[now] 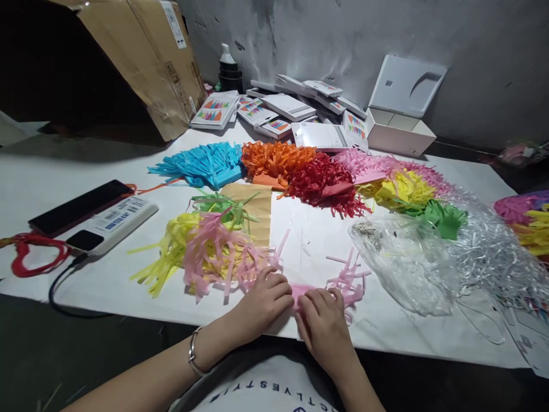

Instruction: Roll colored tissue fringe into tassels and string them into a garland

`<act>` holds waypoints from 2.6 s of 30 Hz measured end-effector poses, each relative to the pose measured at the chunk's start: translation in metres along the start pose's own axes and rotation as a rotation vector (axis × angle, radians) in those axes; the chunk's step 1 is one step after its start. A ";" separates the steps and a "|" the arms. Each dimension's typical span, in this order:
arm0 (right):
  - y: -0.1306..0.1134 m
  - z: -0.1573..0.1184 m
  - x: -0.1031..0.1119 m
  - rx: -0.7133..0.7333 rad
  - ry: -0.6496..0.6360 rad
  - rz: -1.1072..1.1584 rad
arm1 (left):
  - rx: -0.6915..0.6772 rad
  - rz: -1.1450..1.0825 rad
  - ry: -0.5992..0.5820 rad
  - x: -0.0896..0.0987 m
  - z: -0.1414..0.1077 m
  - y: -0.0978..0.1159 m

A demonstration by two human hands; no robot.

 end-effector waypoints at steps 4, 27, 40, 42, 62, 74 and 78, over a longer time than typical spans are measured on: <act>0.006 -0.006 0.000 0.004 0.025 -0.067 | 0.091 -0.102 -0.006 -0.003 -0.009 -0.011; 0.007 0.010 -0.005 -0.010 0.072 -0.159 | 0.377 0.097 -0.256 -0.013 0.007 -0.051; -0.003 0.011 0.002 0.004 0.082 -0.072 | 0.076 0.055 -0.045 0.003 0.005 -0.009; -0.004 0.010 -0.005 0.026 0.042 -0.088 | 0.092 0.026 -0.025 -0.001 0.004 -0.011; 0.008 0.000 0.009 -0.090 0.143 -0.122 | 0.190 0.123 -0.203 -0.018 0.006 -0.021; -0.003 0.013 -0.010 -0.022 0.044 -0.021 | 0.063 -0.016 -0.076 -0.008 0.000 -0.016; 0.001 0.007 -0.007 -0.017 0.048 0.003 | 0.145 -0.124 -0.072 -0.010 0.000 -0.023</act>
Point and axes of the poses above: each hand's wrist, its own z-axis towards the middle knuckle, its own x-axis out of the back of the hand, y = z × x, the point moved 10 cm from there along z, towards the middle knuckle, and after that the axes turned 6 degrees about z, right-handed, at the moved point
